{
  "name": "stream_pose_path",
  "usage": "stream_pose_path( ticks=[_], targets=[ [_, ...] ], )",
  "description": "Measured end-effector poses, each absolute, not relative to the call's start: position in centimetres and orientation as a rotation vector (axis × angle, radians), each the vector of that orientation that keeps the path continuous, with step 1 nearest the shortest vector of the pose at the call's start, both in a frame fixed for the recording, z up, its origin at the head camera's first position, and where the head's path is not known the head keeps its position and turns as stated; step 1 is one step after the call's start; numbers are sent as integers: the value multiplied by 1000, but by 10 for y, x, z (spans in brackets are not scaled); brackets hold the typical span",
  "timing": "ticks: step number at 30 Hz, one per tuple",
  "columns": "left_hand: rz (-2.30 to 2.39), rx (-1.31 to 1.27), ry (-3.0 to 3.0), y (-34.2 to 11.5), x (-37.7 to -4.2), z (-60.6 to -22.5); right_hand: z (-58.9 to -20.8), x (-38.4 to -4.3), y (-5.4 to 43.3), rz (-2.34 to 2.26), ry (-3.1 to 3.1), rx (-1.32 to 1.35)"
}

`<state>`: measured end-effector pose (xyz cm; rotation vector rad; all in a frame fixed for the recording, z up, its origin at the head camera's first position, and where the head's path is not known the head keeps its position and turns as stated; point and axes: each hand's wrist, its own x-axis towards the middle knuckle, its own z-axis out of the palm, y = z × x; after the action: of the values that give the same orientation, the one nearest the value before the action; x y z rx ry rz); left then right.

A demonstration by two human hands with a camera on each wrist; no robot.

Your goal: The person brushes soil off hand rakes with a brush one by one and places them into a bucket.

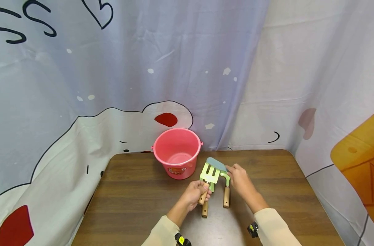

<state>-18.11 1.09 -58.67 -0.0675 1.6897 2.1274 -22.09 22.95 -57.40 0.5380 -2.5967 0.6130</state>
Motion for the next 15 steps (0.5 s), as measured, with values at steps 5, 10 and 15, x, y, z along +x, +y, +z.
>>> stream_pose_path(
  ticks=[5, 10, 15],
  targets=[
    [2139, -20, 1694, 9, -179, -586, -574, -227, 231, 626, -2652, 484],
    [2142, -15, 1685, 9, -179, -587, -572, -231, 230, 649, -2684, 439],
    [2126, -84, 1667, 11, -178, -589, -573, -233, 232, 685, -2702, 375]
  ],
)
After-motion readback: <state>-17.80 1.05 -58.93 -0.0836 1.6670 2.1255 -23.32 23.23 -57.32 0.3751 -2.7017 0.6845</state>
